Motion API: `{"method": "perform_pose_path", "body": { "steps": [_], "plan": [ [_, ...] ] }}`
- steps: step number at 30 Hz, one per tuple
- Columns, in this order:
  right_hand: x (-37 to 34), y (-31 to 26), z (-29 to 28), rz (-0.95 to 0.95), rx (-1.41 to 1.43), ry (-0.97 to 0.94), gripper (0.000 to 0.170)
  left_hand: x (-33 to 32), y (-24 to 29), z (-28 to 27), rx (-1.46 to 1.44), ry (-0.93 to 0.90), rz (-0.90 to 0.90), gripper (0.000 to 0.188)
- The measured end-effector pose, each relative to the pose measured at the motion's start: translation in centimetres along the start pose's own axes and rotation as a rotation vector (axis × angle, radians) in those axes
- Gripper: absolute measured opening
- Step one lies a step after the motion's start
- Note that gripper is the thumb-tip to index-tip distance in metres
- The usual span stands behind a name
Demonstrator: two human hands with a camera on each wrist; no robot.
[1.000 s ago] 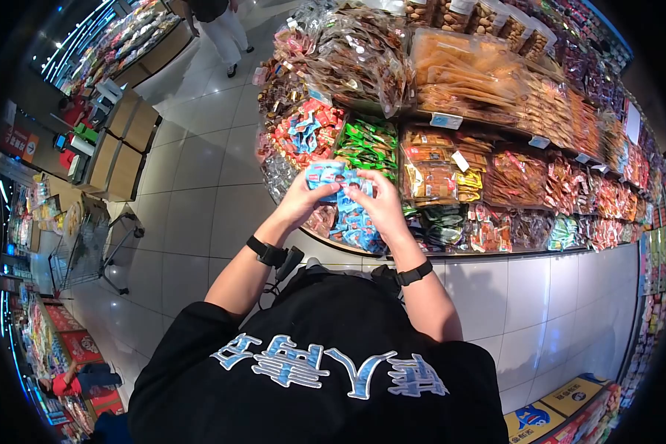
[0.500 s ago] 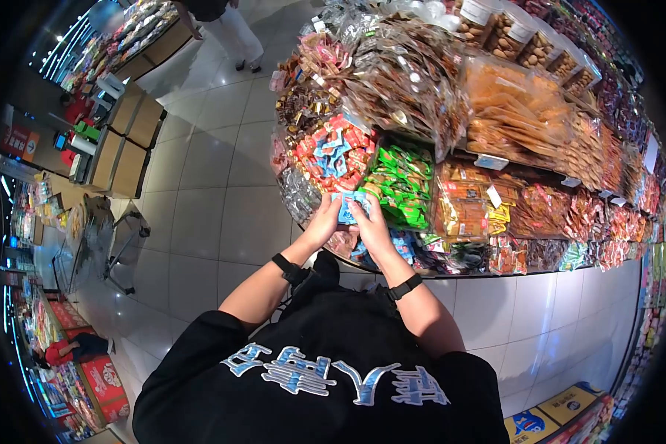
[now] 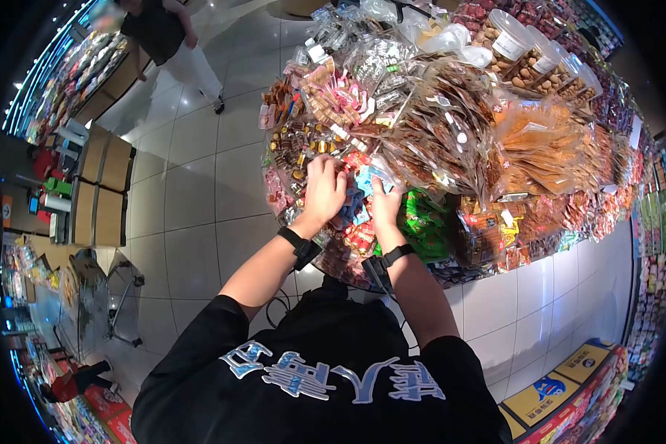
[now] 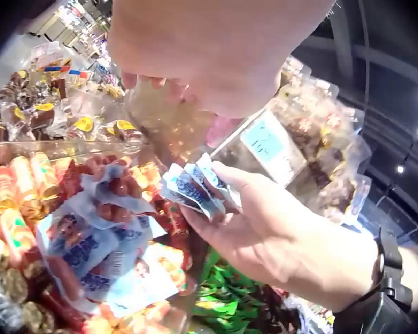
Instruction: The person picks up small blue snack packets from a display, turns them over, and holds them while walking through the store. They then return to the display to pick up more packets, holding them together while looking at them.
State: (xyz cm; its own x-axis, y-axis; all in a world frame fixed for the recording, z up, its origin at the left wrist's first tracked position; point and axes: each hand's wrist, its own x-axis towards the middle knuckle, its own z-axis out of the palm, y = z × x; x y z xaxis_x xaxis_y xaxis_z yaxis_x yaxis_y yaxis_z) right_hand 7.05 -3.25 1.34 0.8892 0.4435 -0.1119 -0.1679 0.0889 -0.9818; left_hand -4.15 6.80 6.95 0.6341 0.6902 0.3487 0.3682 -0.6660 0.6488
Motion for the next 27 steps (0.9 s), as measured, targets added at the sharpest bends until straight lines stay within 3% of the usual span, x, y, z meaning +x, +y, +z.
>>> {"method": "perform_pose_path", "body": {
  "steps": [3,5,6,9,13,14,17,18,22,27],
  "plan": [
    [0.3,1.5,0.6,-0.241,-0.518,0.113,0.043,-0.1,-2.1,1.6,0.084,-0.034,0.093,0.046],
    [1.0,3.2,0.9,-0.438,-0.877,0.203,0.048,-0.9,-3.9,3.4,0.026,-0.150,0.110,0.053],
    [0.5,1.3,1.1,-0.274,-0.970,0.075,0.054,-1.4,-4.5,4.1,-0.002,-0.207,0.117,0.057],
    [0.0,0.7,1.9,-0.130,-1.048,0.075,0.058,-2.2,-5.1,5.3,-0.004,-0.316,0.088,0.062],
    [0.1,3.4,1.7,-0.430,-1.183,0.189,0.062,-2.4,-5.5,6.0,0.005,-0.325,0.101,0.064],
    [0.8,4.5,1.3,-0.547,-1.129,0.211,0.060,-2.3,-5.7,6.1,-0.019,-0.297,0.126,0.064],
    [0.8,4.3,0.4,-0.553,-0.956,0.114,0.055,-2.2,-5.8,5.7,-0.050,-0.266,0.150,0.064],
    [1.0,4.4,0.0,-0.677,-0.959,0.123,0.047,-2.2,-5.6,5.6,-0.051,-0.279,0.125,0.064],
    [-0.2,2.9,-0.8,-0.663,-0.850,0.197,0.040,-2.3,-5.3,5.6,-0.060,-0.254,0.083,0.066],
    [-0.8,1.7,-4.6,-0.521,-0.698,0.060,0.028,-2.5,-5.2,5.3,-0.116,-0.186,0.081,0.067]
  ]
}}
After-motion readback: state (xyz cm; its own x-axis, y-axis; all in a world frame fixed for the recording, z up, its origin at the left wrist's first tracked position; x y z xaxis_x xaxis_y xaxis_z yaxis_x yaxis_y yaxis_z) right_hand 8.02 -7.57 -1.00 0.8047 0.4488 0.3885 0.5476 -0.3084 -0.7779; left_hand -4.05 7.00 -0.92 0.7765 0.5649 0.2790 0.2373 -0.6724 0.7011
